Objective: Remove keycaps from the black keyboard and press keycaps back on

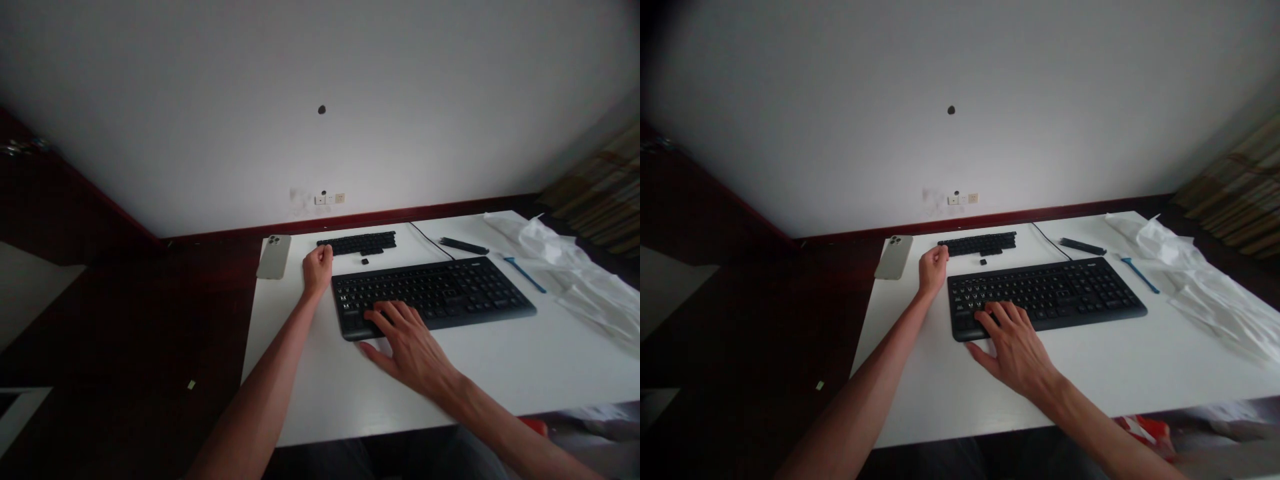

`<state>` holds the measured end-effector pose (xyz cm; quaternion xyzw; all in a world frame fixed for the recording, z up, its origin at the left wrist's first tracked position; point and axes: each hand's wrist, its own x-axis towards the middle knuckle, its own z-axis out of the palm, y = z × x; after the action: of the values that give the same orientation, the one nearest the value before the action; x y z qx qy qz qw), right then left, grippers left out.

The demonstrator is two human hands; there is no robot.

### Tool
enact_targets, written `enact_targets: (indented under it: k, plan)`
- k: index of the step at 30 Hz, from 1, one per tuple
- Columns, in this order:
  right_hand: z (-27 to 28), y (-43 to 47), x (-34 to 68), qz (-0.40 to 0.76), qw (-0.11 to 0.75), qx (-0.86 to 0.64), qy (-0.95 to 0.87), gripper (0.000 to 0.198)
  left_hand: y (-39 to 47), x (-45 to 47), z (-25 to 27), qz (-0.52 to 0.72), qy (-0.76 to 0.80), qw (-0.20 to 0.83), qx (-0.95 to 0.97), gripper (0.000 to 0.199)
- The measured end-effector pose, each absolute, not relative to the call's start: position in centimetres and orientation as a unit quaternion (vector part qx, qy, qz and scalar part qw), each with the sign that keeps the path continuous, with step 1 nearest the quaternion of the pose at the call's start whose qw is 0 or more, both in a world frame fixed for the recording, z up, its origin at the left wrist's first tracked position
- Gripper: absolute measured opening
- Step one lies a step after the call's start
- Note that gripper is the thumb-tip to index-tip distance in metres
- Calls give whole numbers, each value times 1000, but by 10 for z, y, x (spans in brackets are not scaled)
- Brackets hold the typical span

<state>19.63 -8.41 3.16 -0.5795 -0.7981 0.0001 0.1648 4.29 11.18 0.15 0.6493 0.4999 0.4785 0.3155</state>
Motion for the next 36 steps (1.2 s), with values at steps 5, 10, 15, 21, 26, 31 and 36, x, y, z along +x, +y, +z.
enact_targets:
  k: [5, 10, 15, 21, 26, 31, 36]
  plan:
    - [32, -83, 194, -6, 163, -590, -791, 40, 112, 43, 1, 476, 503, 311, 651, 44]
    - [33, -84, 193, -9, 149, -590, -794, 40, 113, 43, 1, 471, 502, 315, 653, 45]
    - [33, -85, 194, -12, 147, -584, -798, 39, 111, 42, 3, 472, 506, 317, 648, 45]
    - [32, -83, 193, -18, 160, -583, -796, 41, 110, 42, 3, 473, 501, 313, 654, 44]
    - [29, -82, 193, -25, 165, -587, -792, 43, 111, 43, 4, 471, 508, 310, 651, 44]
    - [28, -83, 194, -21, 161, -582, -797, 40, 111, 43, 3, 471, 506, 312, 652, 45]
    - [29, -84, 197, -6, 166, -581, -797, 42, 112, 43, 2, 475, 501, 313, 652, 45]
